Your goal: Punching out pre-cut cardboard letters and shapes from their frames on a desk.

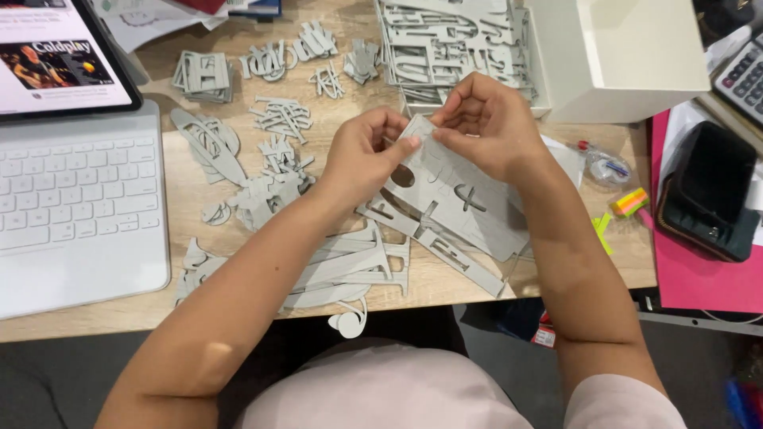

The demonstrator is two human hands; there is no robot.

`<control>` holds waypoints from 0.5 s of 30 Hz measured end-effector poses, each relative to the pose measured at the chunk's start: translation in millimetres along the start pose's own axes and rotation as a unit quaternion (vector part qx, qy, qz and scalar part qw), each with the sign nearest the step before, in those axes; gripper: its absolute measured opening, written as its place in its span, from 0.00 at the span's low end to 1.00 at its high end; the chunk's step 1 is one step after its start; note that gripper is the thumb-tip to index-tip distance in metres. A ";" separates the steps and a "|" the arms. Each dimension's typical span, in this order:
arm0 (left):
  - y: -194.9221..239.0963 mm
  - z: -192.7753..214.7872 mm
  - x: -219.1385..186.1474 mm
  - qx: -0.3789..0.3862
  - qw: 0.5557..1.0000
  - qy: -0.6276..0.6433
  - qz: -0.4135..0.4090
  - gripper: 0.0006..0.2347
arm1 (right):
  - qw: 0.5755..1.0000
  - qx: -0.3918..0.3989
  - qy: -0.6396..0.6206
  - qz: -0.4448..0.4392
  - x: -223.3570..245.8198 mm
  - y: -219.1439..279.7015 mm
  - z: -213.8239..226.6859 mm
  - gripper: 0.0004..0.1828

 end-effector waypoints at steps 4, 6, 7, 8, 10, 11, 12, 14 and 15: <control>-6.8 1.2 12.0 -0.016 0.998 0.005 -0.052 0.08 | 1.000 0.008 0.012 0.019 6.5 6.2 -7.8 0.14; -5.5 2.9 10.9 -0.002 0.998 0.001 -0.061 0.03 | 0.999 0.007 0.033 -0.010 1.3 6.2 -10.8 0.14; -5.0 2.7 7.3 -0.004 0.998 0.001 -0.056 0.03 | 0.999 0.011 0.033 -0.013 -2.9 5.4 -11.4 0.14; -4.6 2.9 5.7 0.004 1.000 0.011 0.005 0.01 | 0.998 0.014 0.060 0.011 -6.3 4.1 -12.6 0.11; -3.8 3.8 4.6 0.008 0.997 0.019 0.069 0.02 | 0.996 0.022 0.085 0.032 -10.3 4.1 -15.7 0.09; -3.5 4.2 4.6 0.004 0.997 0.041 0.072 0.04 | 0.989 0.010 0.143 0.045 -10.7 5.0 -16.4 0.06; -4.1 4.5 3.5 0.000 0.995 0.061 0.073 0.06 | 0.978 -0.003 0.201 0.059 -10.4 5.4 -16.7 0.06; -2.8 5.5 4.8 0.001 0.996 0.059 0.069 0.06 | 0.977 -0.008 0.189 0.096 -13.6 6.1 -21.8 0.04; -2.6 4.6 4.5 0.003 0.996 0.058 0.063 0.07 | 0.975 -0.015 0.179 0.133 -14.1 6.5 -22.7 0.02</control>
Point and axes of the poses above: each hand's wrist, its own y-axis away from the middle knuckle, its own z-axis out of the back of the hand, x = y × z, the point moved 2 cm from there along -y, towards the middle knuckle, and after that the axes turned 12 degrees about -x, right-handed, at the moved point
